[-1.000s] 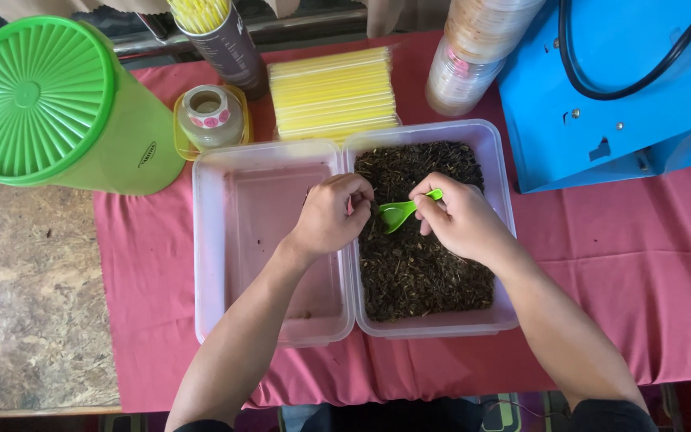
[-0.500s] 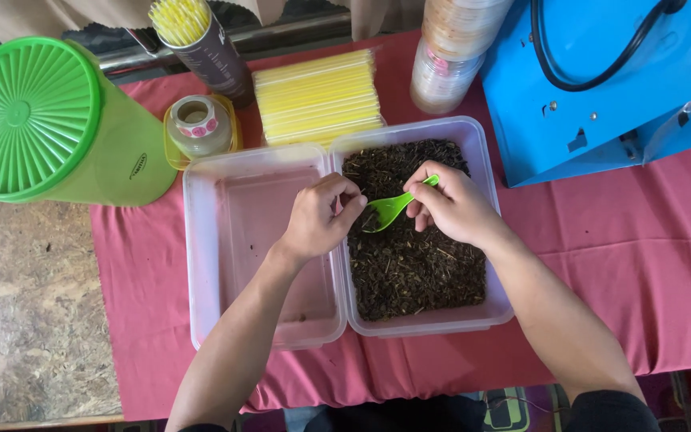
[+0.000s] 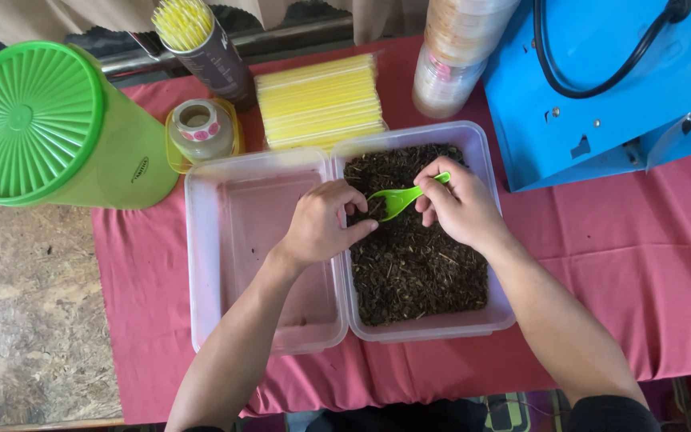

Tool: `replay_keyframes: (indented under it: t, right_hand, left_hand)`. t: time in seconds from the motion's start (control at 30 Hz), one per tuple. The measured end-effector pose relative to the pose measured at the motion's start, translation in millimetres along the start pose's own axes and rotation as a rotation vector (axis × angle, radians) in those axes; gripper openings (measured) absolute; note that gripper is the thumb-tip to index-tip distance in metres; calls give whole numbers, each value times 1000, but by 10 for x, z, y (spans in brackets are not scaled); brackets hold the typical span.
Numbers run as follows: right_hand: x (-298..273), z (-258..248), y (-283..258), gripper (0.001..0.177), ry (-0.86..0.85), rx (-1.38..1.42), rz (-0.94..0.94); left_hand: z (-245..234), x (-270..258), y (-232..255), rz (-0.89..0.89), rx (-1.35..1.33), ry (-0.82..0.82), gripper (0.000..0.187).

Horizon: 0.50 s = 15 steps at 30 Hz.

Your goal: Sorting through dried tea leaves to remove stems and debris using a small scoop and hands

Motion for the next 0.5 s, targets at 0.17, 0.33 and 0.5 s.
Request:
replay_keyframes:
  t: [0.17, 0.33, 0.5]
  right_hand:
    - [-9, 21, 3, 14, 6, 4, 3]
    - [-21, 31, -12, 14, -2, 1, -4]
    - [-14, 30, 5, 15, -11, -6, -27]
  left_hand:
    - [65, -28, -82, 34, 75, 12, 21]
    - [106, -42, -116, 68, 148, 30, 17]
    - [146, -50, -174, 58, 175, 54, 13]
Point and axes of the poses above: each hand's wrist, its own x-axis towards the middle knuckle, its own z-axis out of the palm, y = z × x, the point moved 3 cm from there along x, towards the middle knuckle, and after that the axes turned 2 degrees about y, right-handed, at the moved point
